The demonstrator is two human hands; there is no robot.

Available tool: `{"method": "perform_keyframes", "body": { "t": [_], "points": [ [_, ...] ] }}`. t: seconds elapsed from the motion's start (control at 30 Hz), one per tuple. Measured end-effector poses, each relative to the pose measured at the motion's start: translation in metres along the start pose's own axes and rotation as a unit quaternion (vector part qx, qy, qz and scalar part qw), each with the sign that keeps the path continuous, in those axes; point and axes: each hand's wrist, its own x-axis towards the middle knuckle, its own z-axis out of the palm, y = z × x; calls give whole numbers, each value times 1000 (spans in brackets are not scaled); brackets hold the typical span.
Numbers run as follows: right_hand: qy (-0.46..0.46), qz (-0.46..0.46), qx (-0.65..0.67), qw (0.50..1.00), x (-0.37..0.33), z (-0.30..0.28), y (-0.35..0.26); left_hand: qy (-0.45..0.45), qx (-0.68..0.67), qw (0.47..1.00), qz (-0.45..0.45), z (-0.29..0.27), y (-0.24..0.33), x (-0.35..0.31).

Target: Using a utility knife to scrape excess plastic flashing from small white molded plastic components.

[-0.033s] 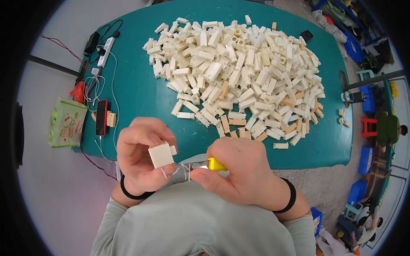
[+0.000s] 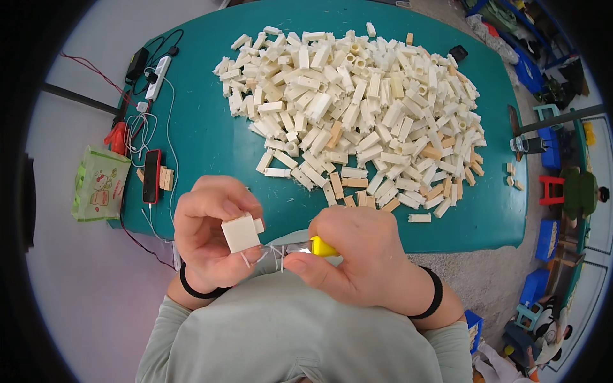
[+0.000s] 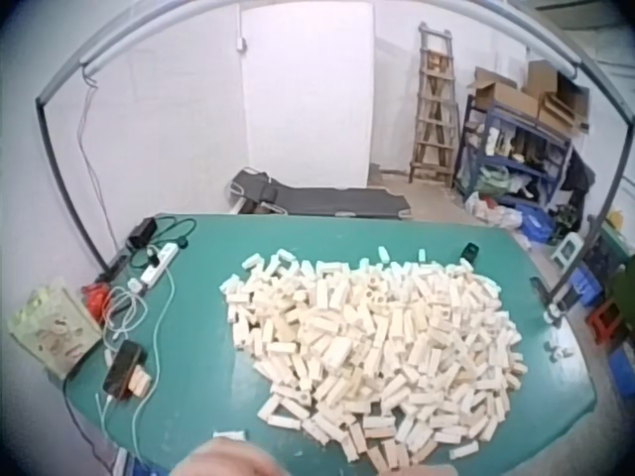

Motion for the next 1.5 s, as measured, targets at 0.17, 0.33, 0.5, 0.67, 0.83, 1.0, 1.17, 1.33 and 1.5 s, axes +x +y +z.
{"method": "perform_keyframes", "body": {
  "t": [0.17, 0.33, 0.5, 0.67, 0.83, 1.0, 1.17, 1.33, 1.5],
  "points": [
    [3, -8, -6, 1000, 0, 0, 1, -5, 56, 998, 26, 0, 1, 2],
    [7, -15, -9, 1000, 0, 0, 2, -6, 60, 998, 31, 1, 1, 2],
    [15, -28, -27, 999, 0, 0, 4, -5, 52, 998, 22, 0, 1, 2],
    [13, -38, -50, 998, 0, -1, 6, -14, 40, 999, 7, -1, 2, 2],
    [24, -50, -75, 996, 0, -1, 9, -34, 55, 998, 0, -3, 3, 3],
    [37, -58, -97, 993, 1, -1, 12, -55, 52, 997, -13, -2, 3, 1],
    [29, -60, -91, 994, 1, -1, 12, -52, 31, 998, -31, -3, 1, 1],
    [7, -42, -74, 996, -2, -2, 11, -55, 54, 997, -9, -4, 0, 3],
    [17, -54, -100, 993, 0, -2, 12, -52, 47, 997, -25, -3, 0, 1]
  ]
}}
